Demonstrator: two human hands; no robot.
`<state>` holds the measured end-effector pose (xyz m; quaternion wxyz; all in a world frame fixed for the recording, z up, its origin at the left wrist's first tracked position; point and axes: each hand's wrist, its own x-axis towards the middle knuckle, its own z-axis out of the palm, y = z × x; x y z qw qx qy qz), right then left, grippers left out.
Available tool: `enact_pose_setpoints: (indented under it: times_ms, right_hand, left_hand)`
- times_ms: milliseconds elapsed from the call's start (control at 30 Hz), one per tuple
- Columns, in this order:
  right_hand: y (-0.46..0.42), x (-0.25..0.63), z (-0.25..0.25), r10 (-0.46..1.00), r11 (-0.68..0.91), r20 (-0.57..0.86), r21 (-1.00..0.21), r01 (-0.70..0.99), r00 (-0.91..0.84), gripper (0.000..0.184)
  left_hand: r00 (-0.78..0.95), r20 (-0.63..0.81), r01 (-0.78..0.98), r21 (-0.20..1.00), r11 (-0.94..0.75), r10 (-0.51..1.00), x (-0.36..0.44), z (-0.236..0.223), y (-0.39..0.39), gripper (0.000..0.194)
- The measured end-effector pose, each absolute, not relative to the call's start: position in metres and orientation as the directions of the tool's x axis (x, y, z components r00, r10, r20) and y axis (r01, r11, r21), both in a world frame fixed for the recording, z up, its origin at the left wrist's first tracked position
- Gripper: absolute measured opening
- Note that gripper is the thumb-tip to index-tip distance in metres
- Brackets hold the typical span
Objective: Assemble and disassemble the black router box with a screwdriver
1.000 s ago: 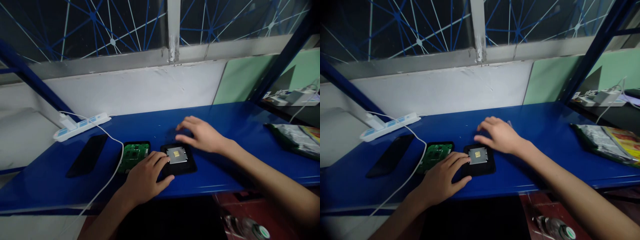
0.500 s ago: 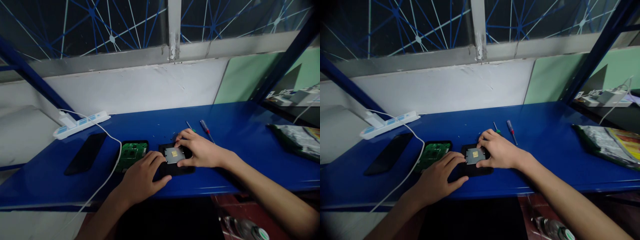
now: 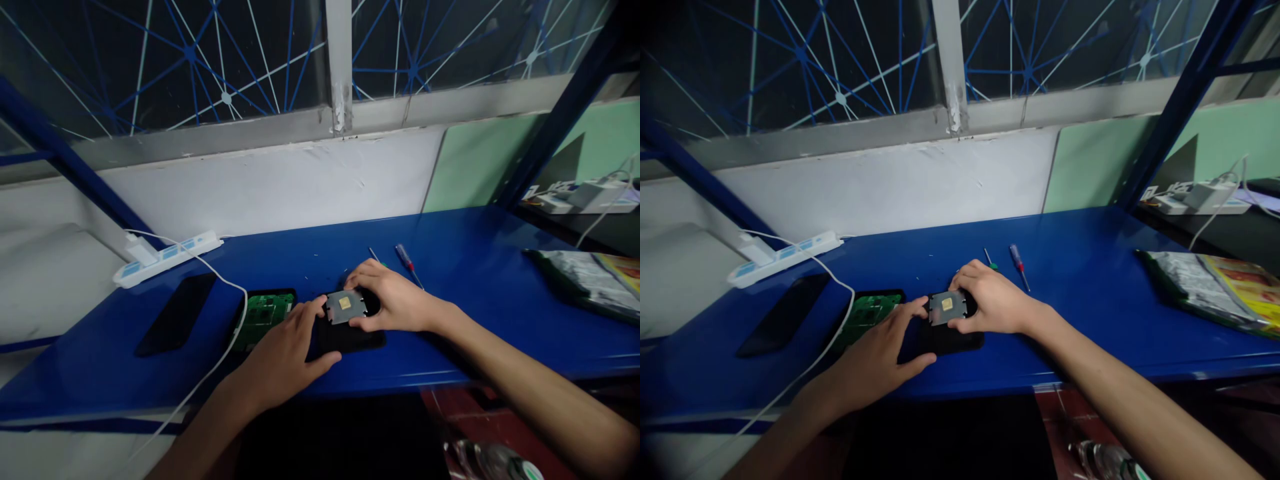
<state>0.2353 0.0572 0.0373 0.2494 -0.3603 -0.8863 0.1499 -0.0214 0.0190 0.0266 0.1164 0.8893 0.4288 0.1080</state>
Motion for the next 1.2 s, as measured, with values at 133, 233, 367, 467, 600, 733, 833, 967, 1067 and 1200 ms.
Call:
enact_pose_setpoints:
  times_ms: [133, 233, 367, 467, 600, 733, 833, 967, 1067, 1200]
  right_hand:
    - [0.06, 0.235, 0.034, 0.707, 0.704, 0.367, -0.437, 0.559, -0.604, 0.045]
    - [0.06, 0.235, 0.033, 0.696, 0.717, 0.394, -0.421, 0.555, -0.6, 0.044]
    - [0.059, 0.236, 0.034, 0.685, 0.729, 0.439, -0.417, 0.543, -0.581, 0.046]
    - [0.058, 0.236, 0.036, 0.668, 0.744, 0.476, -0.414, 0.525, -0.571, 0.047]
    - [0.057, 0.236, 0.037, 0.645, 0.761, 0.531, -0.384, 0.522, -0.55, 0.048]
    - [0.057, 0.237, 0.035, 0.646, 0.758, 0.539, -0.373, 0.535, -0.54, 0.05]
    - [0.057, 0.236, 0.034, 0.642, 0.76, 0.543, -0.356, 0.544, -0.542, 0.05]
    - [0.056, 0.235, 0.033, 0.649, 0.751, 0.545, -0.346, 0.563, -0.531, 0.05]
    - [0.057, 0.235, 0.033, 0.663, 0.738, 0.532, -0.346, 0.58, -0.526, 0.053]
    - [0.058, 0.237, 0.034, 0.668, 0.731, 0.519, -0.323, 0.601, -0.533, 0.062]
  left_hand:
    - [0.582, 0.166, 0.738, 0.304, -0.603, 0.796, -0.015, 0.033, 0.023, 0.069]
    - [0.6, 0.256, 0.707, 0.274, -0.652, 0.758, -0.008, 0.039, 0.029, 0.061]
    - [0.621, 0.327, 0.672, 0.246, -0.699, 0.712, -0.001, 0.047, 0.042, 0.058]
    - [0.647, 0.35, 0.634, 0.247, -0.733, 0.677, -0.001, 0.051, 0.053, 0.047]
    - [0.693, 0.351, 0.584, 0.238, -0.776, 0.63, -0.002, 0.053, 0.066, 0.043]
    - [0.685, 0.353, 0.613, 0.193, -0.766, 0.637, -0.004, 0.051, 0.073, 0.048]
    - [0.669, 0.4, 0.627, 0.149, -0.765, 0.626, -0.005, 0.046, 0.076, 0.047]
    - [0.639, 0.494, 0.616, 0.131, -0.777, 0.59, -0.007, 0.039, 0.078, 0.043]
    - [0.625, 0.543, 0.6, 0.126, -0.79, 0.561, -0.008, 0.039, 0.078, 0.043]
    - [0.627, 0.573, 0.586, 0.099, -0.804, 0.527, -0.008, 0.04, 0.078, 0.042]
